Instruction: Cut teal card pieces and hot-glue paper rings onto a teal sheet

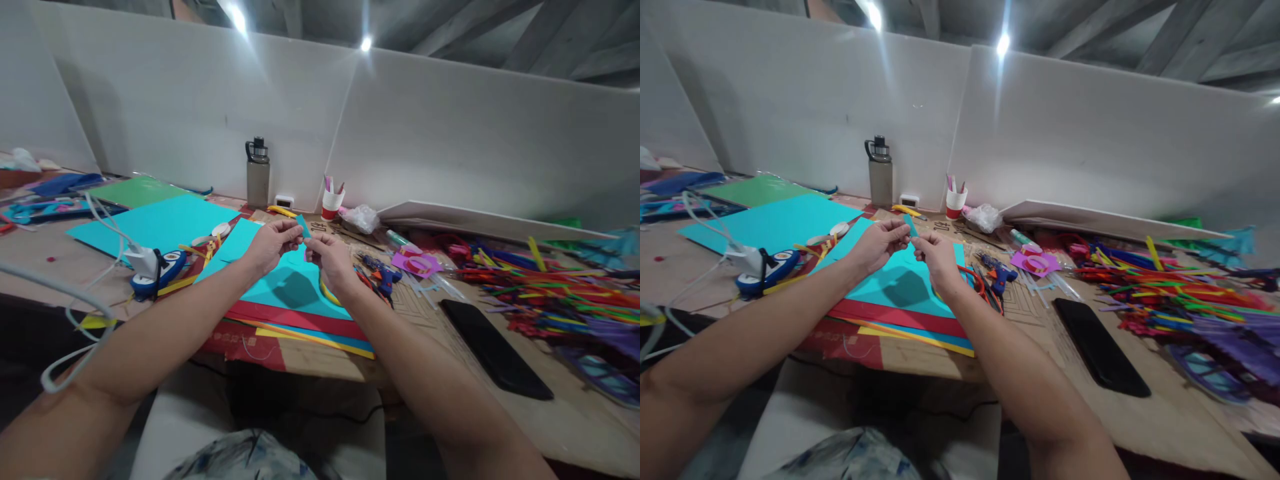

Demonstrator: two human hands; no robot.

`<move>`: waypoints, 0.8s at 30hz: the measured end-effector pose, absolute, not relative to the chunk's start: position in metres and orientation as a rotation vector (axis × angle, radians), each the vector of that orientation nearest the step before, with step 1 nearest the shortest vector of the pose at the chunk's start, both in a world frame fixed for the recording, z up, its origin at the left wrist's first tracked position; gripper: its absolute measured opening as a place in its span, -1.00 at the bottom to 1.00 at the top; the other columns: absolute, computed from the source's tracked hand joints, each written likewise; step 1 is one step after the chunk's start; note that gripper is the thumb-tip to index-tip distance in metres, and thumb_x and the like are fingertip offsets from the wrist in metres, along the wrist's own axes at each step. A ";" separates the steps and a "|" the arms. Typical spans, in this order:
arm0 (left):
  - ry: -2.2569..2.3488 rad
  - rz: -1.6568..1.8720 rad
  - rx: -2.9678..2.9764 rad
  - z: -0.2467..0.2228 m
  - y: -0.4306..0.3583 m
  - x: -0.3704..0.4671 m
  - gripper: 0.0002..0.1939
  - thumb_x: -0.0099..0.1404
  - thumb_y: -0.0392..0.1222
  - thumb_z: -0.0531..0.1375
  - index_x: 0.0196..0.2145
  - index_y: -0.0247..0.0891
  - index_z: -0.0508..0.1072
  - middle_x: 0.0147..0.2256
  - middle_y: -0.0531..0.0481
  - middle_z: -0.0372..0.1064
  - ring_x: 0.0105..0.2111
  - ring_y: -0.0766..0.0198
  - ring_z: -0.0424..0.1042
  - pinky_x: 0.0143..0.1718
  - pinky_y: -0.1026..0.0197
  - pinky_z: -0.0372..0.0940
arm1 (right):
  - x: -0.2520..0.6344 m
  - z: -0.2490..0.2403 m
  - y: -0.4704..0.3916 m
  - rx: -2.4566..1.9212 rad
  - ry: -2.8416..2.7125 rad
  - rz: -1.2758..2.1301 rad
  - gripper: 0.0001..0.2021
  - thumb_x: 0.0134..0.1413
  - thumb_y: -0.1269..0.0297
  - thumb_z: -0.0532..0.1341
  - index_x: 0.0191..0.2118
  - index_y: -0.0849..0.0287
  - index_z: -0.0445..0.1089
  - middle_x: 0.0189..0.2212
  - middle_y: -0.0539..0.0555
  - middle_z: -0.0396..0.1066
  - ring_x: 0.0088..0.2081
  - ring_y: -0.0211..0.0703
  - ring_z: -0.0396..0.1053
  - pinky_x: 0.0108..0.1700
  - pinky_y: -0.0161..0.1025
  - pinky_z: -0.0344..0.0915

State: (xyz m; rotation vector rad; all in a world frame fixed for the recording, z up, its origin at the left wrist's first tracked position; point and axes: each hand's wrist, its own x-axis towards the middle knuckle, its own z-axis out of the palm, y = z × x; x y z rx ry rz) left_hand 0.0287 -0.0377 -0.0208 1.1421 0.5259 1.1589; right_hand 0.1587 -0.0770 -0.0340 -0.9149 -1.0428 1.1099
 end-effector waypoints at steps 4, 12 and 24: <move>0.530 1.150 1.129 -0.019 -0.037 0.027 -0.68 -0.06 -0.14 0.44 -0.46 -0.37 0.43 -0.54 0.08 0.36 -0.52 0.45 0.36 -0.46 0.38 0.26 | 0.160 -0.033 -0.076 -0.898 -1.030 1.147 -0.79 -0.29 0.26 0.34 -0.60 0.18 0.28 -0.69 -0.10 0.23 -0.61 -0.38 0.15 -0.53 -0.35 0.07; 0.544 1.124 1.167 -0.020 -0.034 0.027 -0.71 -0.06 -0.17 0.44 -0.46 -0.38 0.45 -0.54 0.08 0.36 -0.52 0.45 0.36 -0.45 0.37 0.27 | 0.165 -0.029 -0.074 -0.867 -0.894 1.394 -0.75 -0.39 0.30 0.34 -0.58 0.17 0.23 -0.67 -0.11 0.19 -0.59 -0.38 0.15 -0.52 -0.35 0.10; 0.633 1.100 0.867 -0.016 -0.032 0.027 -0.91 0.15 -0.41 0.25 -0.49 -0.39 0.43 -0.61 0.08 0.33 -0.62 0.51 0.32 -0.55 0.44 0.23 | 0.160 -0.038 -0.079 -1.018 -1.398 0.501 -0.63 -0.09 0.18 0.33 -0.12 0.09 0.30 -0.39 -0.02 0.39 -0.41 -0.27 0.30 -0.36 -0.29 0.22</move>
